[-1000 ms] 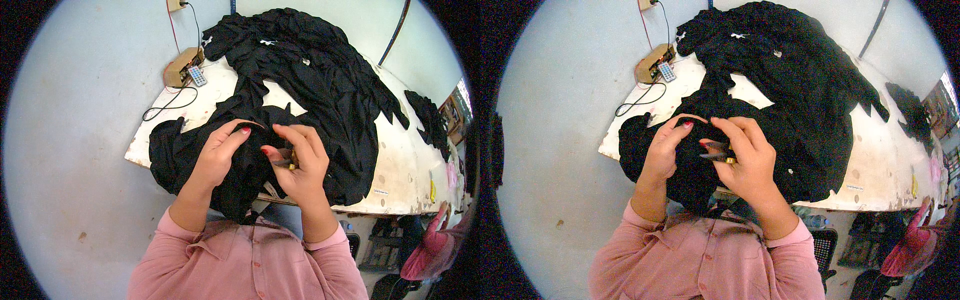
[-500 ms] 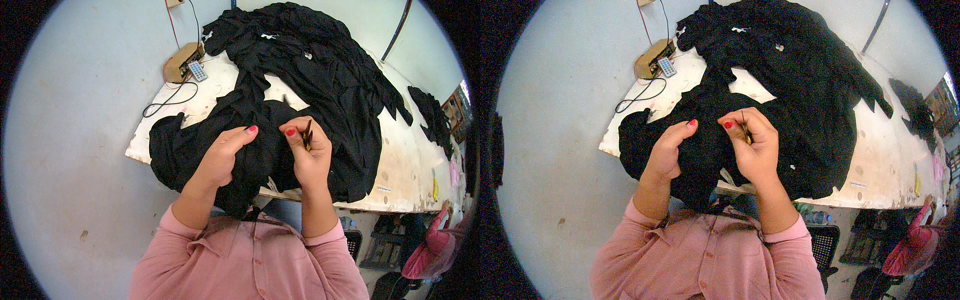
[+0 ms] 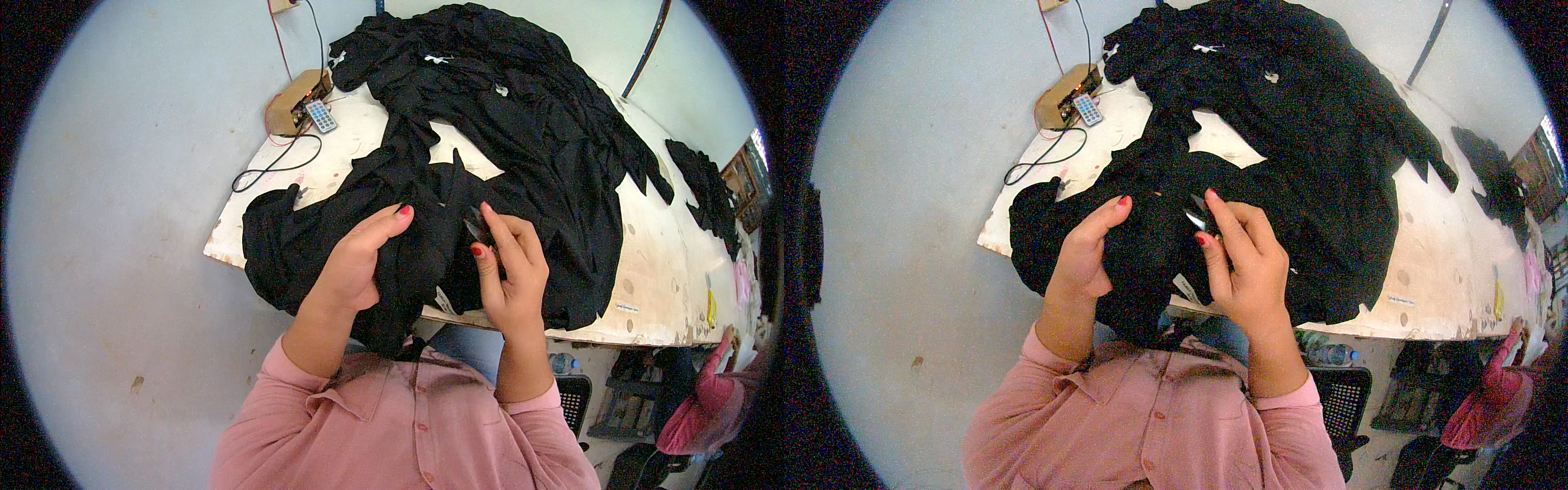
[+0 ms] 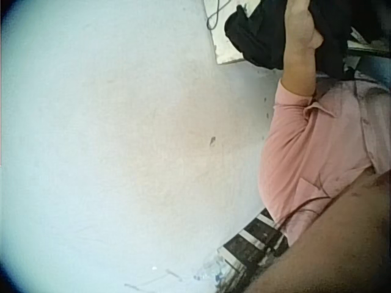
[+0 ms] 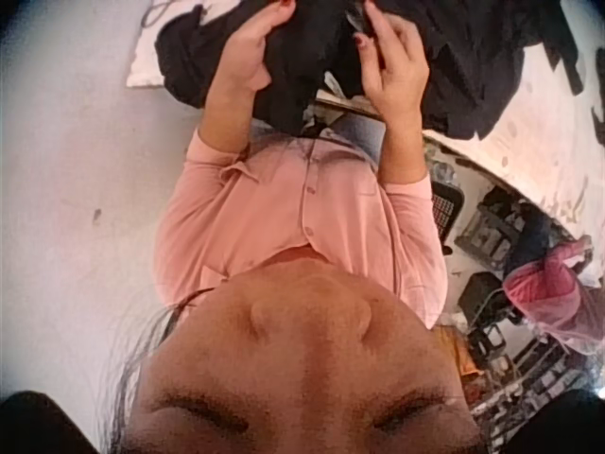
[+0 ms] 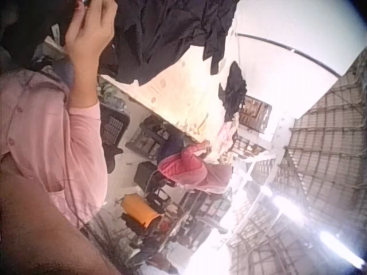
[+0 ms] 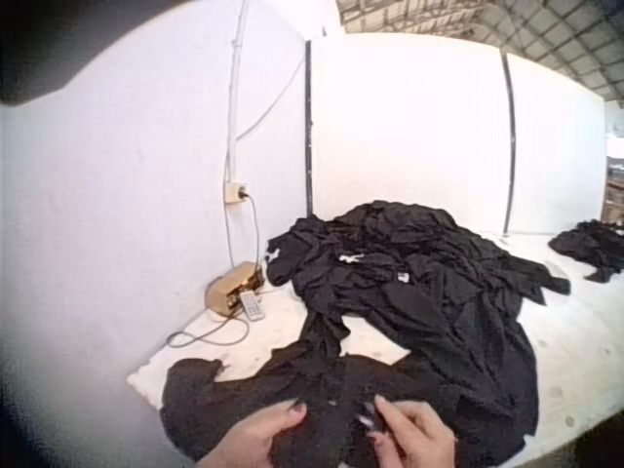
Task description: The person uses small scissors to trim loose threads and edges from a black garment laid on a white table. The person repeatedly lifts and repositions the fabric to access different areas, cutting small sections along seams and edges.
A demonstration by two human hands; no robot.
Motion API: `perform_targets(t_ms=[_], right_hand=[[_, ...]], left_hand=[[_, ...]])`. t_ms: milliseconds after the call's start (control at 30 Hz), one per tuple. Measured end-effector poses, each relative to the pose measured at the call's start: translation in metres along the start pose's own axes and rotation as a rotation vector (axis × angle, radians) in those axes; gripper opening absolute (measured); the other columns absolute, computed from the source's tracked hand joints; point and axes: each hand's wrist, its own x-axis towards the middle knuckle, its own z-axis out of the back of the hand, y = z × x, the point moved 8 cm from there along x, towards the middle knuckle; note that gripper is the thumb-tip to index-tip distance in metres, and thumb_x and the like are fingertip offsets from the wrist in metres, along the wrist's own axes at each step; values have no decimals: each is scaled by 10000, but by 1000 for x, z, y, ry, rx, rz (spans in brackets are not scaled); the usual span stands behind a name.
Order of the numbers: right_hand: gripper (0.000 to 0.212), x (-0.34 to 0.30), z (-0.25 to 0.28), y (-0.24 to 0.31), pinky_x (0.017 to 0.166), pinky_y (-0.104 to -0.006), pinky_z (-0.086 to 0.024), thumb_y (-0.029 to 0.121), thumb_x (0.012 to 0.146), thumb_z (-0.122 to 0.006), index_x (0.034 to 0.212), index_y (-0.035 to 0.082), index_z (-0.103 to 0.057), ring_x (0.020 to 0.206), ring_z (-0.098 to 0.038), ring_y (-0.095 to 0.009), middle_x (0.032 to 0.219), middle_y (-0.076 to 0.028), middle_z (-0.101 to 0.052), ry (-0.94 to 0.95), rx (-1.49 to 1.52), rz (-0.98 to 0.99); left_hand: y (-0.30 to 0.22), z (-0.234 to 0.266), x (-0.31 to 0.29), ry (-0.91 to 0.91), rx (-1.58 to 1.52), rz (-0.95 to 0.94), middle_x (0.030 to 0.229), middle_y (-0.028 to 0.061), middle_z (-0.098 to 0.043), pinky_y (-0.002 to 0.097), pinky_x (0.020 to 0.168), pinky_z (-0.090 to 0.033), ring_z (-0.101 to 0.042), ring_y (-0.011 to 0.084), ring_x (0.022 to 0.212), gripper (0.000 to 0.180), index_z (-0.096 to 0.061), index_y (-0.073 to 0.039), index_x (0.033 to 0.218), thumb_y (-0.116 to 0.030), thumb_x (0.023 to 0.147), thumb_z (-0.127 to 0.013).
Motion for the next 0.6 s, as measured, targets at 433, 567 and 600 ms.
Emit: perform_targets(t_ms=[433, 567, 600], right_hand=[[357, 6, 2, 17, 618, -305, -506, 1, 729, -701, 1082, 47, -678, 702, -623, -230, 884, -121, -638, -117, -61, 140], [304, 8, 9, 7, 704, -305, -500, 36, 763, -693, 1066, 45, -677, 791, -624, -251, 939, -138, -631, -142, -57, 81], [290, 10, 12, 2, 730, -303, -496, 56, 776, -693, 1066, 44, -675, 820, -623, -254, 963, -142, -628, -163, -35, 58]], left_hand=[[26, -6, 4, 104, -252, 173, 1135, 154, -636, 377, 864, -540, -654, 245, 975, 378, -522, 23, 1231, -236, 970, -433], [26, -3, 4, 62, -190, 181, 1102, 150, -652, 362, 852, -542, -663, 245, 947, 371, -538, 25, 1214, -233, 968, -436], [24, -3, 3, 61, -178, 181, 1094, 150, -655, 357, 846, -544, -665, 246, 942, 368, -544, 26, 1208, -232, 967, -438]])
